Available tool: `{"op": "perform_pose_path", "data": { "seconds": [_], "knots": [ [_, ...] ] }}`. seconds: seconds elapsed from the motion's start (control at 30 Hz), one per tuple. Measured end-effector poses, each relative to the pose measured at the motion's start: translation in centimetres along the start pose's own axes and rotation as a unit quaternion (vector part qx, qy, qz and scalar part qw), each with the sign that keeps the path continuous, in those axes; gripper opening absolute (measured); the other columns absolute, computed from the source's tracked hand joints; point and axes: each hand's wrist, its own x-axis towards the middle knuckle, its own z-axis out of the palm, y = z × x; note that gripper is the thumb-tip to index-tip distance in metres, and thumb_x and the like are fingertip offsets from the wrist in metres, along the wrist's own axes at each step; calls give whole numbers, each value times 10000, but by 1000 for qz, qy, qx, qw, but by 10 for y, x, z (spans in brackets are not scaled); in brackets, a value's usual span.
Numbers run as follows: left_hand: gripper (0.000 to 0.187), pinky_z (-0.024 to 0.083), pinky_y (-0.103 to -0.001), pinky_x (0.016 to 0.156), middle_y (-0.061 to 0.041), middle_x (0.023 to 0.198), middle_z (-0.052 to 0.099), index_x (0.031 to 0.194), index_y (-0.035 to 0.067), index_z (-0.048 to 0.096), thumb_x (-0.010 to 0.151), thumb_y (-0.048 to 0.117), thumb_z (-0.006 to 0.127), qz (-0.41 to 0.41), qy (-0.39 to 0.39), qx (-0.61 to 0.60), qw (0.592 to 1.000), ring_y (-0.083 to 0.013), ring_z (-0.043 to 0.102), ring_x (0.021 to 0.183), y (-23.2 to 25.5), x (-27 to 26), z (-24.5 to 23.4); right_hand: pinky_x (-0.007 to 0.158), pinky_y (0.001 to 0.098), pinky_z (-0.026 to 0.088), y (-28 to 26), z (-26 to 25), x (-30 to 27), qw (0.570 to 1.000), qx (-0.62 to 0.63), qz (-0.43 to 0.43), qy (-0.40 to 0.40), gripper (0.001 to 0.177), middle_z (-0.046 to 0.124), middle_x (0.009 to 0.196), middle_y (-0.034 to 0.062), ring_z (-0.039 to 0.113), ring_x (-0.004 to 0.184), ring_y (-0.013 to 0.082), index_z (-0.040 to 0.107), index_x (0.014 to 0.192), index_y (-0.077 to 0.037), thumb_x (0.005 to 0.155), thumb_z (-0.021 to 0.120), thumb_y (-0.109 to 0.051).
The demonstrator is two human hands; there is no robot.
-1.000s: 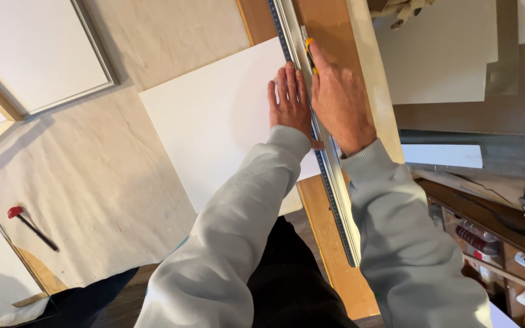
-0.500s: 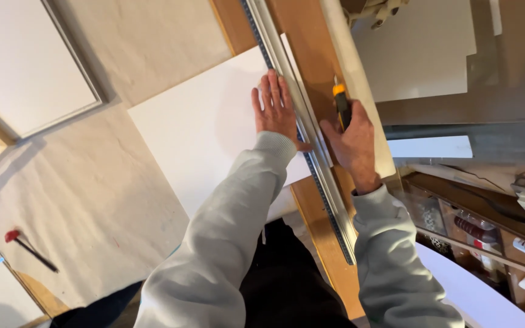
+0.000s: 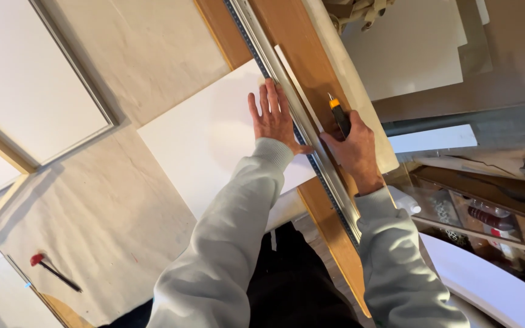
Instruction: Cut a foam core or mat board to size using a utility knife and straight edge to fit inside a picture frame.
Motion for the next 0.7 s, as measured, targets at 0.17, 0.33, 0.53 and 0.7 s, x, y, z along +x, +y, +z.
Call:
{"op": "perform_pose_path", "data": {
  "seconds": [0.17,0.33,0.53,0.7],
  "knots": [
    [1560,20,-615,1223,-237,1649,104,1583,-57,180,482,866,791,1,43,-29,999,-362,71,1552,-6,0,6,779,478,566,-14,5,-15,999,-37,-7,32,452,739,962,204,714,890,413,590,1149,-2,830,834,-209],
    [1139,121,-619,1228,-164,1553,358,1494,-12,395,718,743,748,22,195,-156,968,-326,281,1489,-17,19,35,739,509,550,-20,14,-17,993,-84,31,83,406,756,873,171,709,830,423,621,1141,-24,830,830,-182],
    [802,344,-498,1136,-201,1424,530,1440,5,486,878,515,747,105,261,-341,897,-342,482,1338,-15,-15,58,726,398,571,-48,-33,-64,988,27,84,126,352,773,905,100,747,789,273,623,1081,-2,848,821,-175],
    [450,559,-346,856,-101,1047,697,1283,-24,641,980,298,728,129,-24,-767,628,-183,660,947,31,-103,157,697,304,549,-65,-47,-182,982,122,110,96,319,764,895,67,689,771,138,668,1057,-1,827,831,-149]
  ]
}}
